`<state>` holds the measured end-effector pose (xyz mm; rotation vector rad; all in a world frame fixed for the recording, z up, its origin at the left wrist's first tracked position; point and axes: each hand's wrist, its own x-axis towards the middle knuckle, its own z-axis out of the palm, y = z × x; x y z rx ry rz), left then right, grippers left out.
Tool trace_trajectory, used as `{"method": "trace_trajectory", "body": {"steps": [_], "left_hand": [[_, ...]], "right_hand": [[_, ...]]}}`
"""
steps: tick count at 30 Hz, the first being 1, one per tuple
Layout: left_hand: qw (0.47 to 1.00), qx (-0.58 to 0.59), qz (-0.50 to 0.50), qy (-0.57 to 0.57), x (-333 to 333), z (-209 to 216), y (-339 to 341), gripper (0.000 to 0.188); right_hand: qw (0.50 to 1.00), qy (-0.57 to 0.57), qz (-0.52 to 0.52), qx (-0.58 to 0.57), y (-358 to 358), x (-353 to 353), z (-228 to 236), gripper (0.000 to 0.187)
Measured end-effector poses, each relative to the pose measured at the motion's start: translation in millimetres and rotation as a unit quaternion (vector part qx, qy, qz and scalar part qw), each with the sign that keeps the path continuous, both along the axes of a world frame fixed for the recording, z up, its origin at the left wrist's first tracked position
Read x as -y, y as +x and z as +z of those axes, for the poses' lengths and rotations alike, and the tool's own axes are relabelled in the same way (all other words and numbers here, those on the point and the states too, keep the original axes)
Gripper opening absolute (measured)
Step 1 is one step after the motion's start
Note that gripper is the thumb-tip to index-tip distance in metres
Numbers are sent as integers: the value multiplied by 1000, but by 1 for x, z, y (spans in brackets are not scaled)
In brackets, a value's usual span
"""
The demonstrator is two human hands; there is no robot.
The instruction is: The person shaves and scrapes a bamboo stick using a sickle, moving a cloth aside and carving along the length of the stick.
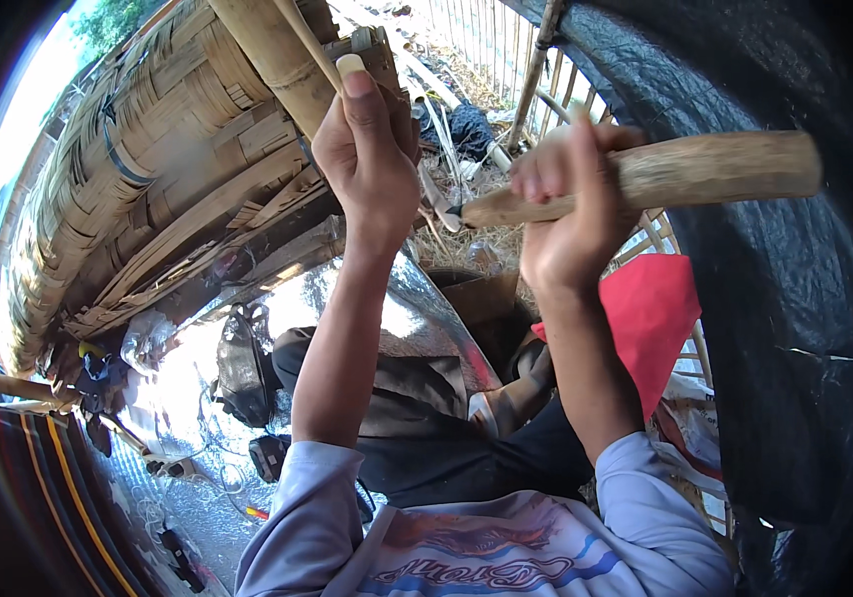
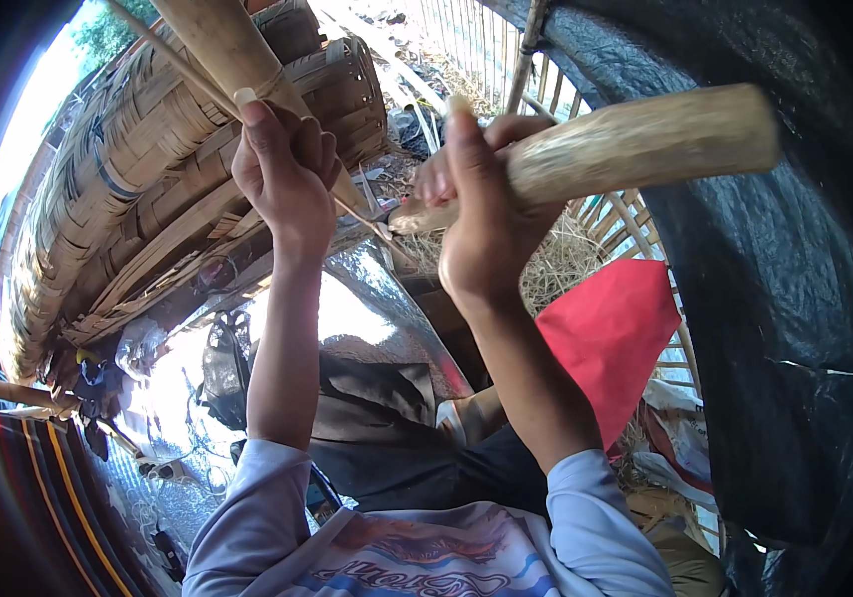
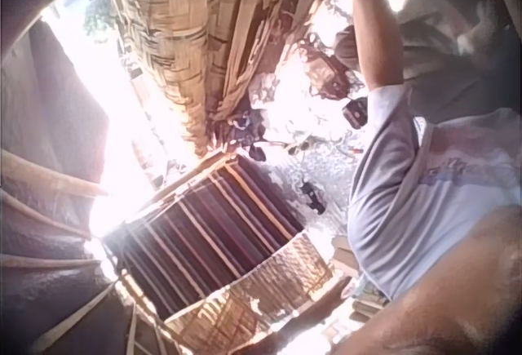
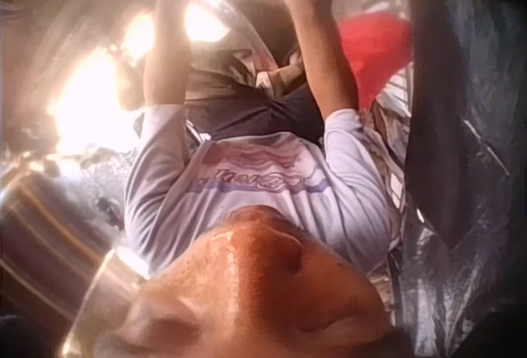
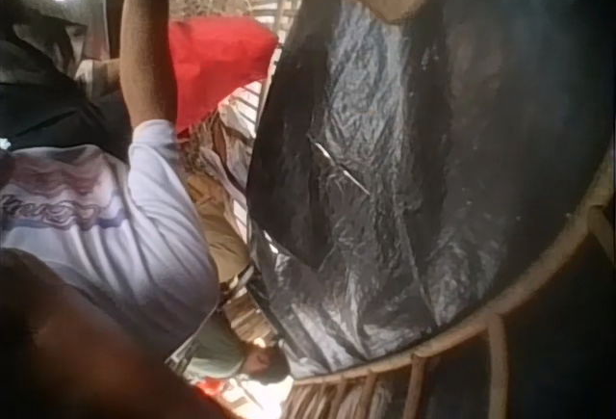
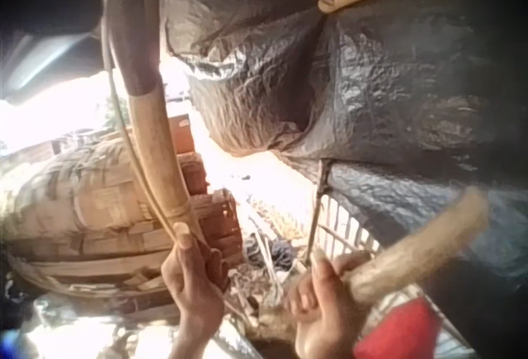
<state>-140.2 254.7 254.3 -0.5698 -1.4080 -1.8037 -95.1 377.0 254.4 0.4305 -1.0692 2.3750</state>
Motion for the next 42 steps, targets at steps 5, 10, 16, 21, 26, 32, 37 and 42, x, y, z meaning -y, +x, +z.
{"method": "trace_trajectory", "body": {"steps": [5, 10, 16, 21, 26, 32, 37, 42], "left_hand": [[1000, 21, -13, 19, 3, 1, 1, 45], [999, 28, -20, 25, 2, 1, 6, 45], [999, 43, -11, 16, 9, 3, 5, 45], [997, 53, -38, 42, 7, 4, 14, 43], [999, 44, 0, 24, 15, 3, 8, 43], [998, 53, -23, 23, 11, 4, 15, 44], [994, 75, -43, 64, 20, 1, 20, 45], [993, 67, -63, 78, 14, -6, 33, 44]], "right_hand": [[990, -22, -12, -139, 3, -1, 1, 8], [998, 13, -18, 55, 1, 4, -27, 17], [996, -59, 36, -50, 9, 1, -11, 17], [1000, 8, 25, 10, 9, -10, 0, 12], [995, 15, 10, -94, 14, 5, 10, 12], [996, -40, 75, 17, 19, -3, -9, 23], [996, 4, 82, 19, 26, -7, -21, 17], [998, -41, 9, 35, 39, -24, -28, 12]]}}
